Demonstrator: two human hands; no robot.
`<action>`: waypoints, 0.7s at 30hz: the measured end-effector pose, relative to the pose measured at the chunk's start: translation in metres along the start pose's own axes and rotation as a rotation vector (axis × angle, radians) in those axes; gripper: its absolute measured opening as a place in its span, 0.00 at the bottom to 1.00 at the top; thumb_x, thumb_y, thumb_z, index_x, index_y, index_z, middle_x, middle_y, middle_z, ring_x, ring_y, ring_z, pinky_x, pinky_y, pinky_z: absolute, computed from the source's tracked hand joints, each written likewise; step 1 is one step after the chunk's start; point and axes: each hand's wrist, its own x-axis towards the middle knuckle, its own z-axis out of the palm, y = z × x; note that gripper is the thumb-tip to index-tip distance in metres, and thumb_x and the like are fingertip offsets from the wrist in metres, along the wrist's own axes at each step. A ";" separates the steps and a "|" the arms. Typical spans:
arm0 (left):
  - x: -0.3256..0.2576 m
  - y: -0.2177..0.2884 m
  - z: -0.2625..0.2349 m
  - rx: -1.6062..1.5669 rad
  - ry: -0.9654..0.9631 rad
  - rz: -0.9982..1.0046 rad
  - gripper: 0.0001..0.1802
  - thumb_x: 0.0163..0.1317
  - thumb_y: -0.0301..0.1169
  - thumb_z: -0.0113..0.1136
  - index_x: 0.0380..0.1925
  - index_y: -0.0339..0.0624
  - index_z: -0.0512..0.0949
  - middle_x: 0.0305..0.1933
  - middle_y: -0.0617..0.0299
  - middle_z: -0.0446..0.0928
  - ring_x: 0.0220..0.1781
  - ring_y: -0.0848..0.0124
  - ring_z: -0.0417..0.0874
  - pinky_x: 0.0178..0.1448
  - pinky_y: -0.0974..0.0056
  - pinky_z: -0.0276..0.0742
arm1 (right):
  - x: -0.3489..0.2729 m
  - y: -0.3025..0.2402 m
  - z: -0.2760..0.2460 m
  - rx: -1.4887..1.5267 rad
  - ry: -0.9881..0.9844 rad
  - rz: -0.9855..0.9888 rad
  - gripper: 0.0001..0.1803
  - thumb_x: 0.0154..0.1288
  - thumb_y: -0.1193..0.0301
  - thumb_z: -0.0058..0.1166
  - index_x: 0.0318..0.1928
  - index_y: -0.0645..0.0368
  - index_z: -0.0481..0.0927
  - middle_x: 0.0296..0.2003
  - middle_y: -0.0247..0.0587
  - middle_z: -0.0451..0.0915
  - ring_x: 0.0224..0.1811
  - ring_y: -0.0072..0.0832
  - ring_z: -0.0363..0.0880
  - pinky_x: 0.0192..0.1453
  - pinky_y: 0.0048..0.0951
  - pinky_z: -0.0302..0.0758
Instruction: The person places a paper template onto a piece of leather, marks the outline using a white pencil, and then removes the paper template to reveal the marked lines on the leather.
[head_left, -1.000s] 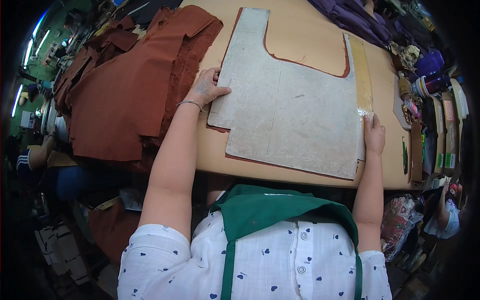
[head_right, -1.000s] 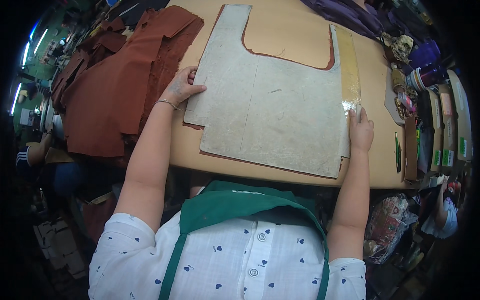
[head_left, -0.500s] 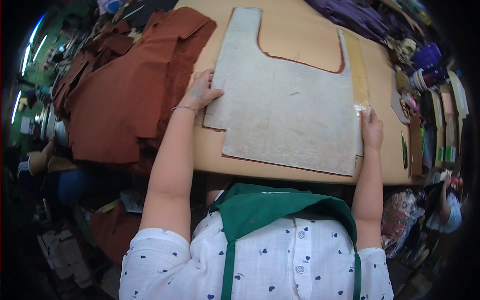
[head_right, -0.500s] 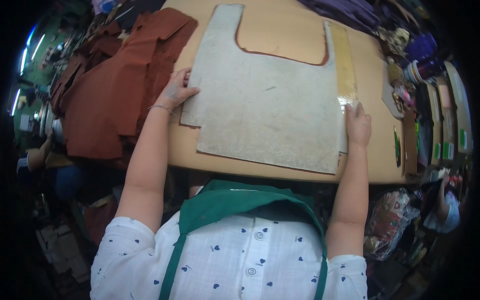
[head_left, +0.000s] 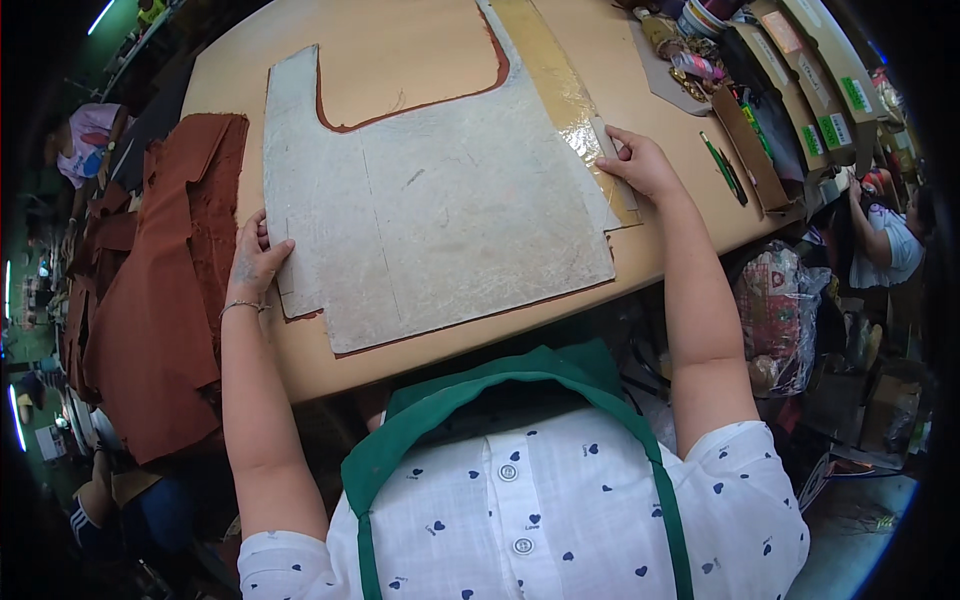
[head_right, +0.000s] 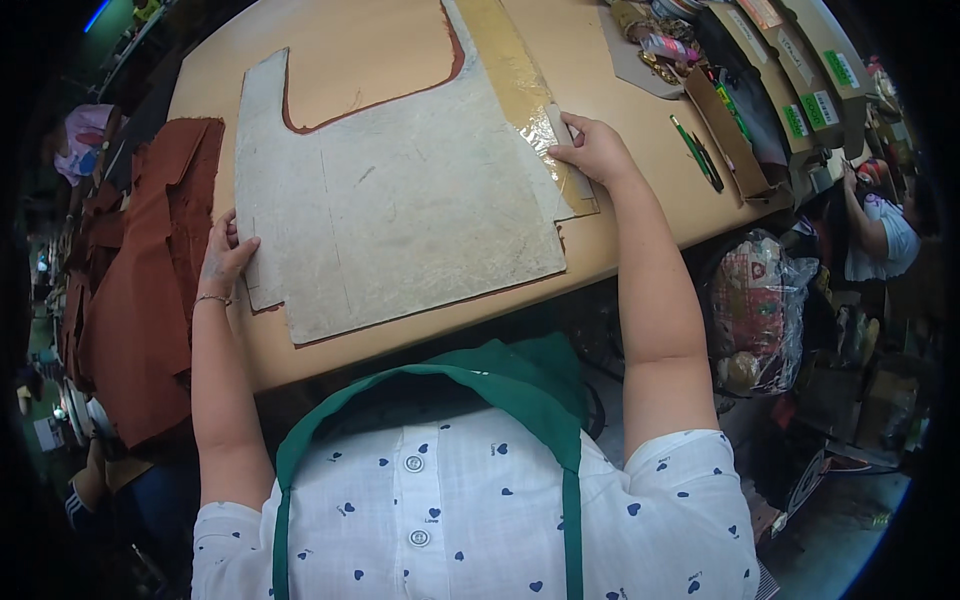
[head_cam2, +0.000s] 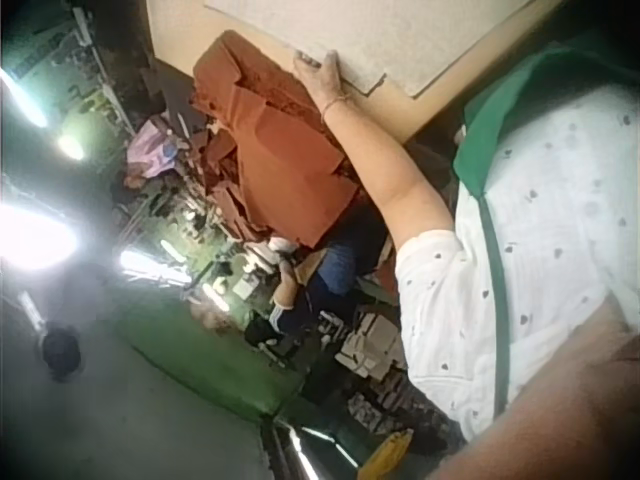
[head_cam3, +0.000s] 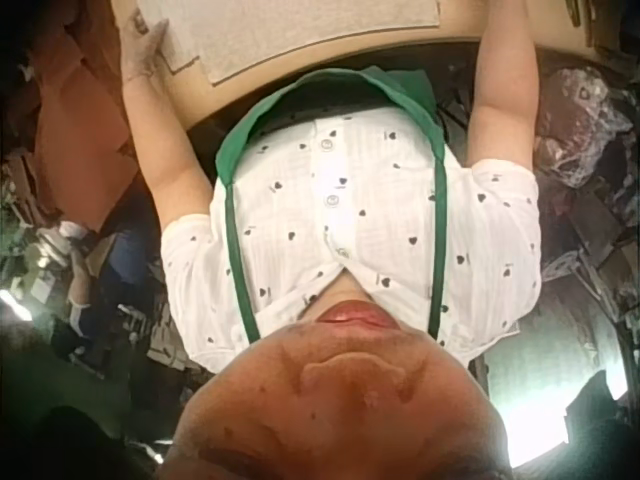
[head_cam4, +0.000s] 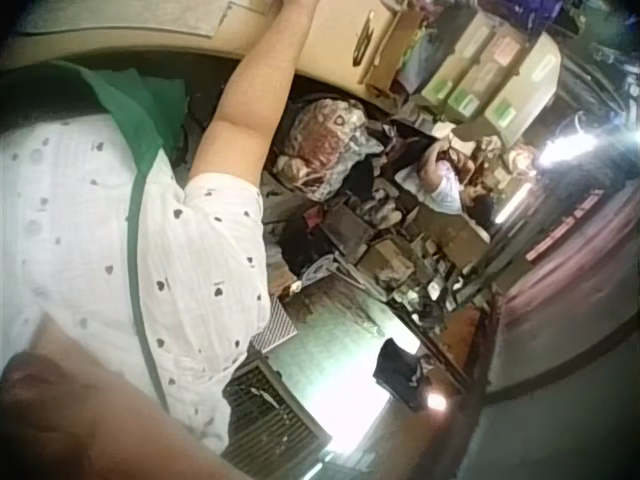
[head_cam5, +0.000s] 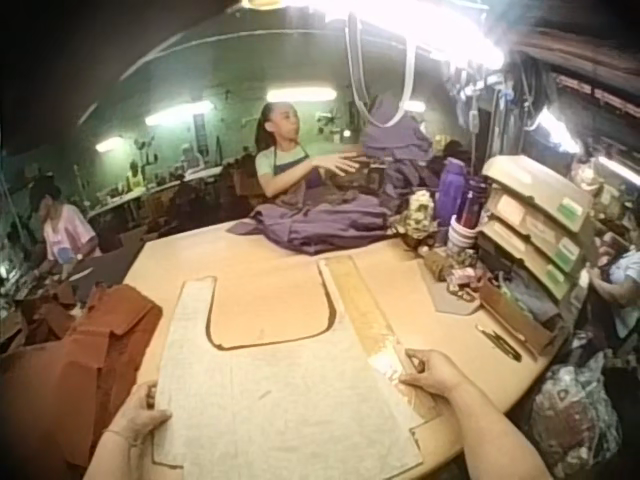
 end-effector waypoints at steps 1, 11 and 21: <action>0.000 0.001 0.000 0.003 -0.003 0.001 0.37 0.46 0.24 0.64 0.59 0.35 0.60 0.50 0.56 0.62 0.48 0.67 0.73 0.53 0.65 0.73 | 0.000 0.000 0.000 -0.014 0.001 -0.009 0.38 0.44 0.61 0.68 0.58 0.55 0.70 0.23 0.35 0.72 0.25 0.24 0.71 0.32 0.26 0.71; 0.001 -0.010 -0.004 -0.142 -0.054 -0.033 0.38 0.47 0.21 0.61 0.60 0.34 0.58 0.49 0.57 0.67 0.49 0.70 0.73 0.53 0.67 0.71 | -0.006 -0.019 -0.002 -0.088 -0.006 0.025 0.36 0.47 0.61 0.67 0.59 0.51 0.70 0.20 0.28 0.64 0.22 0.19 0.64 0.29 0.22 0.65; 0.001 -0.014 -0.004 -0.323 -0.031 -0.028 0.37 0.45 0.20 0.60 0.58 0.30 0.57 0.50 0.56 0.68 0.49 0.70 0.73 0.53 0.67 0.70 | -0.007 -0.016 0.002 -0.014 0.037 0.014 0.33 0.41 0.58 0.69 0.50 0.55 0.76 0.25 0.40 0.75 0.27 0.28 0.74 0.35 0.28 0.72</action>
